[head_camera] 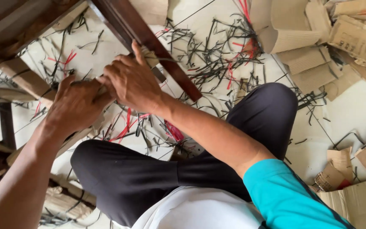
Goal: Wrapping wooden chair legs with cardboard and securing them with plastic ties for protection.
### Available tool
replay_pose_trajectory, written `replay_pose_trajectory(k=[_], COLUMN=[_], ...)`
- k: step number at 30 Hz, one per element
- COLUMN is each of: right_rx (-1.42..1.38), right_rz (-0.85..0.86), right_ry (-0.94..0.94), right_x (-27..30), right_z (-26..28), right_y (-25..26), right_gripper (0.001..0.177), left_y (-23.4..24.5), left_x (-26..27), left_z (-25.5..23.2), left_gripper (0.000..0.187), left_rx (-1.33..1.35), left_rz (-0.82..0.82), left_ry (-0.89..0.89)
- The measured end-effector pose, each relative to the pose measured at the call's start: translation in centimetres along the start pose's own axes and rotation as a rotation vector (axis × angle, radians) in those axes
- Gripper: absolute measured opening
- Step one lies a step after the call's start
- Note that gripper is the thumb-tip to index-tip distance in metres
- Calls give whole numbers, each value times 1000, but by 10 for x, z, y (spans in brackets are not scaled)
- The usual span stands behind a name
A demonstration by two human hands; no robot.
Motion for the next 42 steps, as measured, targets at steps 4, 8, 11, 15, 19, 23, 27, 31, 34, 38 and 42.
replay_pose_trajectory(k=[4, 8, 11, 15, 19, 23, 27, 31, 34, 38, 42], right_rx=[6, 46, 18, -276, -556, -596, -227, -126, 164, 242, 312], right_rz=[3, 105, 189, 331, 155, 142, 112, 279, 597, 787, 734], right_ry=[2, -13, 12, 294, 454, -249, -720, -900, -1049, -1052, -1284], right_x=[1, 1, -1, -15, -37, -29, 32, 89, 118, 134, 155], right_z=[-3, -6, -9, 1, -53, -226, -373, -444, -472, -485, -510], right_y=[-6, -13, -14, 31, 123, 118, 80, 23, -17, -68, -96], right_gripper=[35, 40, 41, 23, 34, 13, 23, 22, 22, 17, 20], left_y=[-9, -7, 1, 6, 9, 14, 10, 15, 18, 16, 15], left_x=[1, 1, 2, 0, 2, 2, 1, 1, -4, -8, -9], left_z=[5, 3, -2, -3, -5, -9, -5, -6, -6, -6, -5], left_gripper=[54, 50, 50, 49, 53, 49, 44, 44, 52, 45, 42], left_rx=[-43, -140, -137, -127, -178, -204, -242, -307, -226, -147, -87], left_rz=[147, 23, -30, -111, -191, -229, -214, -279, -209, -166, -140], left_ry=[111, 36, 31, 90, 61, 47, 72, 83, 101, 83, 91])
Point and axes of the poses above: each hand's wrist, its own x-axis away from the middle knuckle, its own y-axis out of the back of the hand, z = x × y, the point moved 9 cm from there along -x, towards the middle knuckle, and after that the axes turned 7 degrees about -x, right-handed, at the moved point
